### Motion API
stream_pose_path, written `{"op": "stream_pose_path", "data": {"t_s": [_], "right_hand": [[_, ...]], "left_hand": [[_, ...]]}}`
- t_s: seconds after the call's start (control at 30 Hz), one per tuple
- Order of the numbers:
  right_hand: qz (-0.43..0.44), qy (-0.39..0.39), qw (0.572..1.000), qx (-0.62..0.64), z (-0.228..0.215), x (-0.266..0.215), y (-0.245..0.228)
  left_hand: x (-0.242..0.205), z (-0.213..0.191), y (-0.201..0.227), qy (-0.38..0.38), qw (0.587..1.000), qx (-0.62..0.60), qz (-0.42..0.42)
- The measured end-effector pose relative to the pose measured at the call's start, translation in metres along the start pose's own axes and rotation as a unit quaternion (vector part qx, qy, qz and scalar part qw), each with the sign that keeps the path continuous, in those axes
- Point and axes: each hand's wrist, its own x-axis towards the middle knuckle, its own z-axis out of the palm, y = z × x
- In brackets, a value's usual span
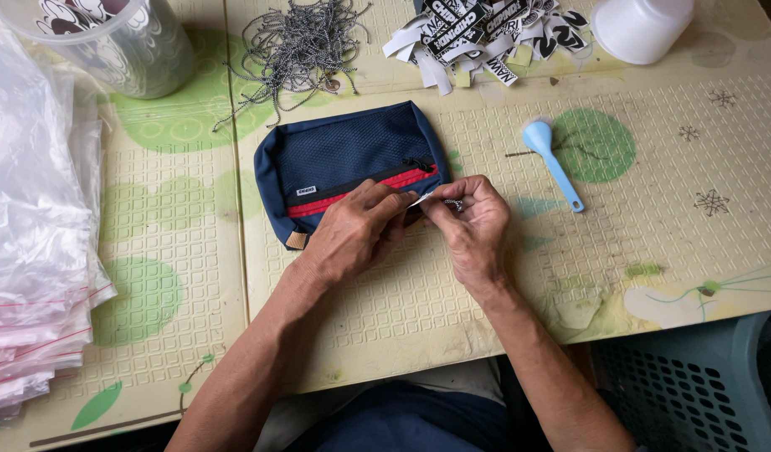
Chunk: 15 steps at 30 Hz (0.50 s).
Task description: The person cleans a small blue and red bag using a blue sponge, attaches a skull-like patch and a brand label to the front, and then reaches for a plastic bag.
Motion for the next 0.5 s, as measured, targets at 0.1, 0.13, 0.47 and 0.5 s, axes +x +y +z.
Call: {"op": "stream_pose_path", "data": {"t_s": [0.1,0.13,0.47,0.5], "right_hand": [[-0.001,-0.005,1.000,-0.011,-0.001,0.001,0.001],[0.000,-0.006,1.000,-0.011,0.001,0.000,-0.001],[0.006,-0.019,1.000,-0.006,0.000,-0.001,-0.008],[0.004,-0.016,1.000,-0.003,0.000,0.000,-0.007]], "left_hand": [[0.001,0.002,0.000,0.013,1.000,-0.004,0.003],[0.001,0.001,0.001,0.013,1.000,-0.003,0.002],[-0.001,0.001,-0.001,0.004,1.000,-0.023,-0.015],[-0.001,0.001,-0.002,0.004,1.000,-0.022,-0.016]]}}
